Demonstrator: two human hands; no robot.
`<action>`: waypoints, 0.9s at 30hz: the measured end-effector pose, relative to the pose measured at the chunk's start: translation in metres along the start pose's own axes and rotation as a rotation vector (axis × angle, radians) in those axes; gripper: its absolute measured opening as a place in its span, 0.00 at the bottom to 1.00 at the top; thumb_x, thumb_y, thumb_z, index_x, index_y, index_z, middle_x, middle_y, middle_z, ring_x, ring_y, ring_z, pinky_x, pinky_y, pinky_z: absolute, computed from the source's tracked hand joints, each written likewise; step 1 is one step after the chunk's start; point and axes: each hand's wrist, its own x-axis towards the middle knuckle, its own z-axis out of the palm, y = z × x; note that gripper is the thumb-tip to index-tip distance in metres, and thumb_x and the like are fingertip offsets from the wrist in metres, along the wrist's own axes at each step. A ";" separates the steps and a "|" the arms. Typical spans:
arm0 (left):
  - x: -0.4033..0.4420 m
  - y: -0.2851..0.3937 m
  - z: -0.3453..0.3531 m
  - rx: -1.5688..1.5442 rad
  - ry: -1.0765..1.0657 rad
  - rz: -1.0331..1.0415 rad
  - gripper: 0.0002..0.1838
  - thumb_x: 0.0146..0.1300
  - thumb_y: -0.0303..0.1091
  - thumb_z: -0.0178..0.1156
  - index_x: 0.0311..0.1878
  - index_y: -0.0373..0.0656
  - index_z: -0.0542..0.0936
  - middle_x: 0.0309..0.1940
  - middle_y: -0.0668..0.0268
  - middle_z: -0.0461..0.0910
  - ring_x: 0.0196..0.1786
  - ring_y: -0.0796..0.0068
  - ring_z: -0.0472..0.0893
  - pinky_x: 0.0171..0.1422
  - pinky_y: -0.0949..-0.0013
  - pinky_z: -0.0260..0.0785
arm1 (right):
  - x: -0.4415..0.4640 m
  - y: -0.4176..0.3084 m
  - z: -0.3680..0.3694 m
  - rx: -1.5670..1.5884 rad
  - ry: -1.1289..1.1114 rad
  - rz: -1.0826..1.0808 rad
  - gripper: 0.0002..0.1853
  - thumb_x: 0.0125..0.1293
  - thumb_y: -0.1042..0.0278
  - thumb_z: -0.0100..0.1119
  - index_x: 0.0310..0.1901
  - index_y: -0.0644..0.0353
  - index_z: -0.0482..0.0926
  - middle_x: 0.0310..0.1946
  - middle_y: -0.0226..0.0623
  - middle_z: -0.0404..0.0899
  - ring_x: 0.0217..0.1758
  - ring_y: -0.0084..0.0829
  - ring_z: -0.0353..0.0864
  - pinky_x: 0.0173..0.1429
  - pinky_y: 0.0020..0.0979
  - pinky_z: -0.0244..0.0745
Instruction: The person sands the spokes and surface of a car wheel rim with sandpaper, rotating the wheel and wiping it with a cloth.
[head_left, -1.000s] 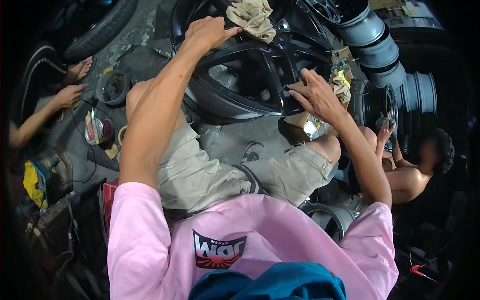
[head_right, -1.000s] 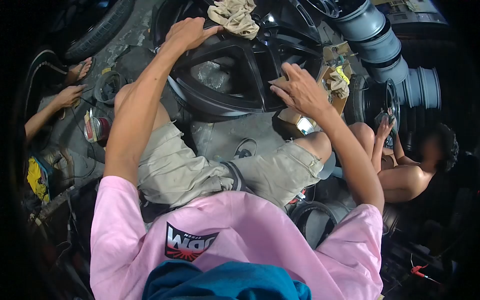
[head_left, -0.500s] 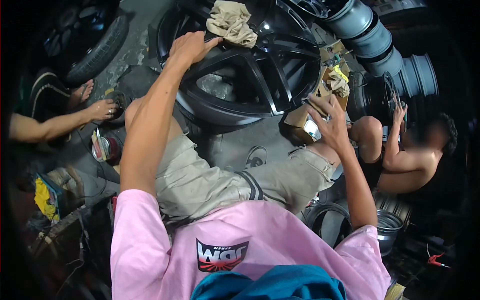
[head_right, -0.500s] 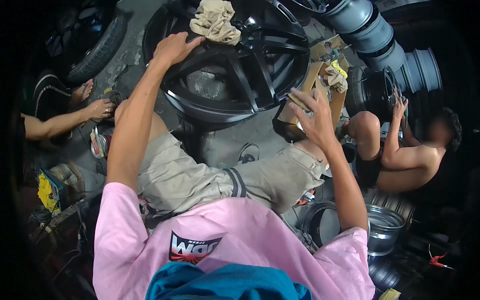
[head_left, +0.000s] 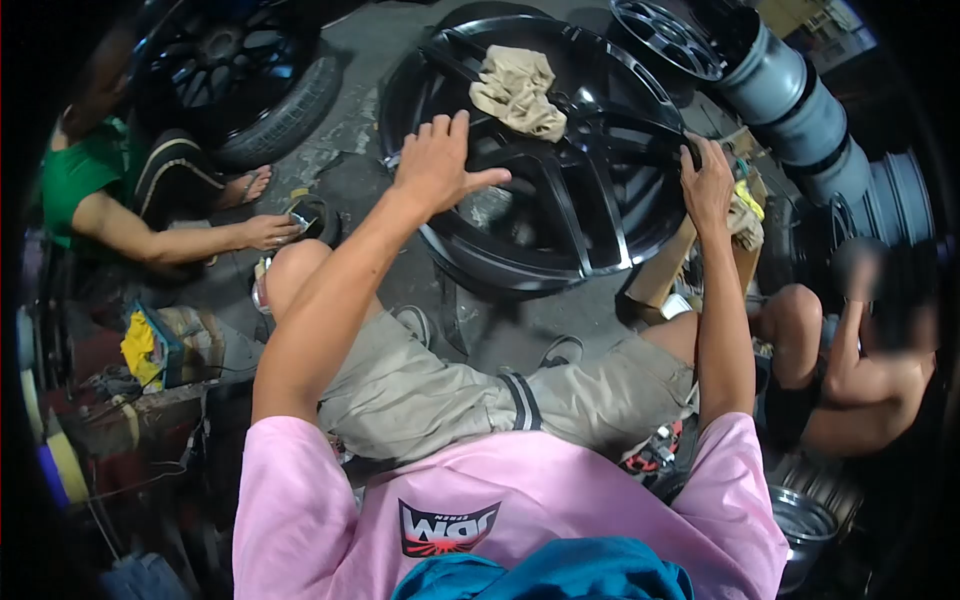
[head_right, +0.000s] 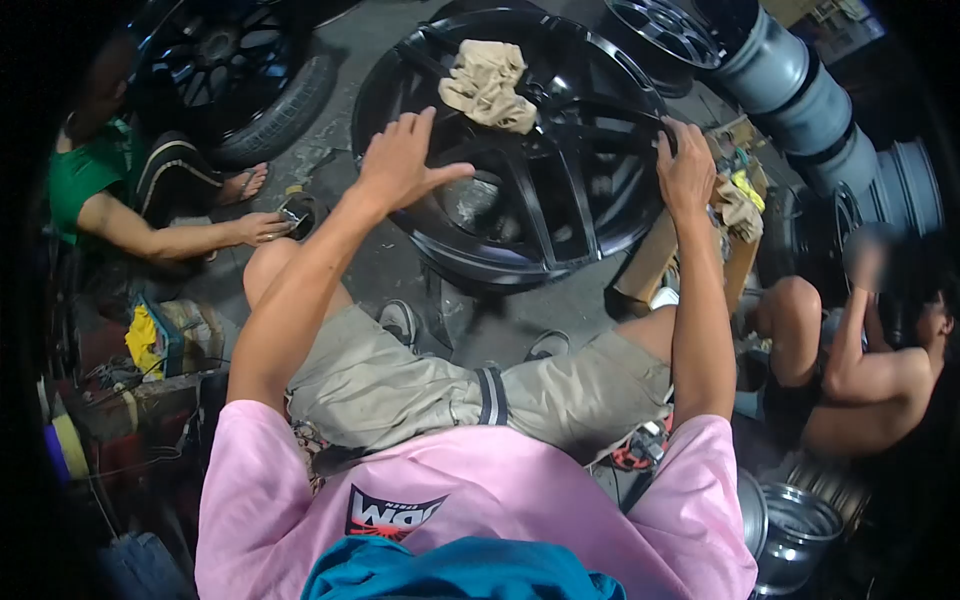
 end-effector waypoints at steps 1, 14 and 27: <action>-0.001 0.001 0.000 0.009 -0.002 0.003 0.62 0.59 0.77 0.71 0.81 0.33 0.67 0.67 0.46 0.78 0.68 0.43 0.79 0.73 0.42 0.72 | 0.000 -0.001 0.005 0.021 0.006 -0.003 0.10 0.74 0.68 0.66 0.51 0.61 0.90 0.46 0.46 0.83 0.50 0.53 0.85 0.58 0.49 0.79; 0.009 0.025 0.006 0.115 -0.048 -0.064 0.66 0.47 0.51 0.86 0.86 0.43 0.60 0.67 0.52 0.73 0.69 0.49 0.75 0.71 0.48 0.70 | 0.015 -0.004 0.057 0.109 -0.336 0.105 0.24 0.81 0.45 0.59 0.45 0.62 0.89 0.39 0.56 0.89 0.47 0.62 0.88 0.54 0.54 0.82; 0.020 -0.018 0.007 0.060 -0.016 0.052 0.67 0.40 0.48 0.88 0.87 0.54 0.63 0.66 0.54 0.73 0.71 0.50 0.76 0.72 0.47 0.71 | 0.010 -0.022 0.028 0.341 -0.505 0.192 0.23 0.83 0.49 0.60 0.43 0.65 0.87 0.27 0.59 0.84 0.41 0.66 0.86 0.49 0.53 0.79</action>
